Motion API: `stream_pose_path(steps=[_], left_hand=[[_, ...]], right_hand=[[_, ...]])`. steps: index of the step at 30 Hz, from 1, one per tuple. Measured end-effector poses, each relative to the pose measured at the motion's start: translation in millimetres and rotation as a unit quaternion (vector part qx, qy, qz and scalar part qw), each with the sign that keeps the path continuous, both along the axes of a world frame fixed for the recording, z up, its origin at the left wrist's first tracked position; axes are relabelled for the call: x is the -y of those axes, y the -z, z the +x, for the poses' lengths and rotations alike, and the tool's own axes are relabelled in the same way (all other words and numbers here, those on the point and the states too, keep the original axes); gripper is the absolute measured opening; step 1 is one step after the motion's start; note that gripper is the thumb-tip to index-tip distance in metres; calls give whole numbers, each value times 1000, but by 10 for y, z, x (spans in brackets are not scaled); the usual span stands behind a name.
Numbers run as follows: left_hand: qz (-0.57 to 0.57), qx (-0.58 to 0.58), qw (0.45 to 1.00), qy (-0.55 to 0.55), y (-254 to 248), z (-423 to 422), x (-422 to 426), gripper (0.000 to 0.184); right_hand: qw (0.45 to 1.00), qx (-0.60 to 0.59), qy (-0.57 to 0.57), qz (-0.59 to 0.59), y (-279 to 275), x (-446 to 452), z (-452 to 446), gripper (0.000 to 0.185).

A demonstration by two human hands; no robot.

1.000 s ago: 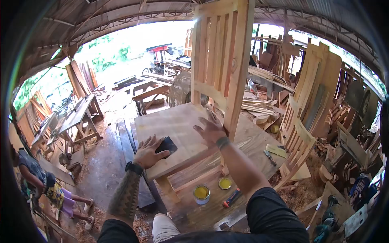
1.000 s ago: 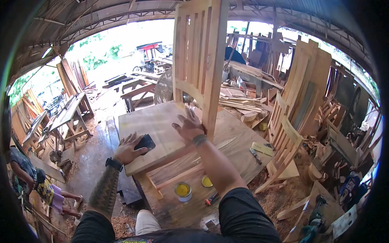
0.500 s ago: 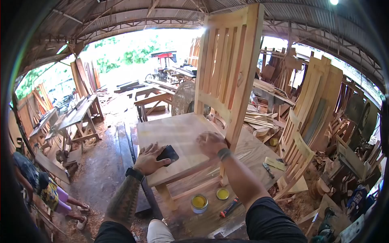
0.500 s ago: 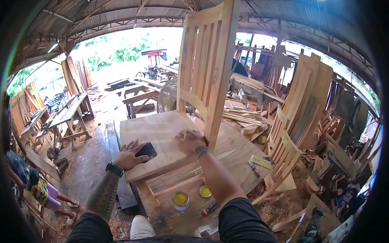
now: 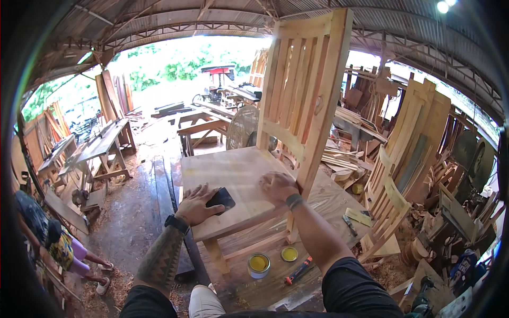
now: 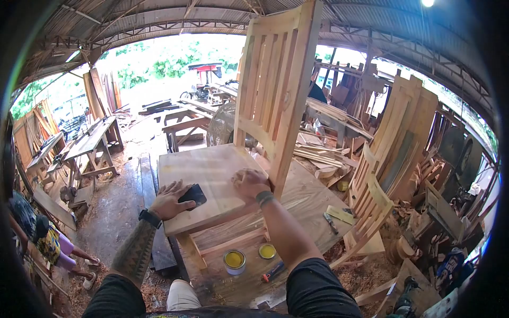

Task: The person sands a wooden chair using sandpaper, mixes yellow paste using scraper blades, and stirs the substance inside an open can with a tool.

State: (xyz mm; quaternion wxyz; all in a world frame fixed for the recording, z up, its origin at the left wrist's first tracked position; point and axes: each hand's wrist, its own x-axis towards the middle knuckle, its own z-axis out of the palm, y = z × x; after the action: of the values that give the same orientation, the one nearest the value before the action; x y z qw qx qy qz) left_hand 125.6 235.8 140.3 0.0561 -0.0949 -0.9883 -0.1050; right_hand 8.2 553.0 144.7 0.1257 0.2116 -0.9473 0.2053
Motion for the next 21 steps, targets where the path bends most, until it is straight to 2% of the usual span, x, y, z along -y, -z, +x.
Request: stream_pose_path(steps=[6, 9, 21], left_hand=[[23, 6, 1000, 14, -43, 33, -7, 95], [16, 2, 1000, 12, -18, 6, 2, 94], [29, -11, 999, 8, 10, -12, -1, 88]], right_hand=[[1000, -15, 17, -5, 51, 18, -23, 44], [1000, 20, 7, 11, -13, 3, -3, 44], [1000, -5, -6, -25, 13, -22, -16, 41]])
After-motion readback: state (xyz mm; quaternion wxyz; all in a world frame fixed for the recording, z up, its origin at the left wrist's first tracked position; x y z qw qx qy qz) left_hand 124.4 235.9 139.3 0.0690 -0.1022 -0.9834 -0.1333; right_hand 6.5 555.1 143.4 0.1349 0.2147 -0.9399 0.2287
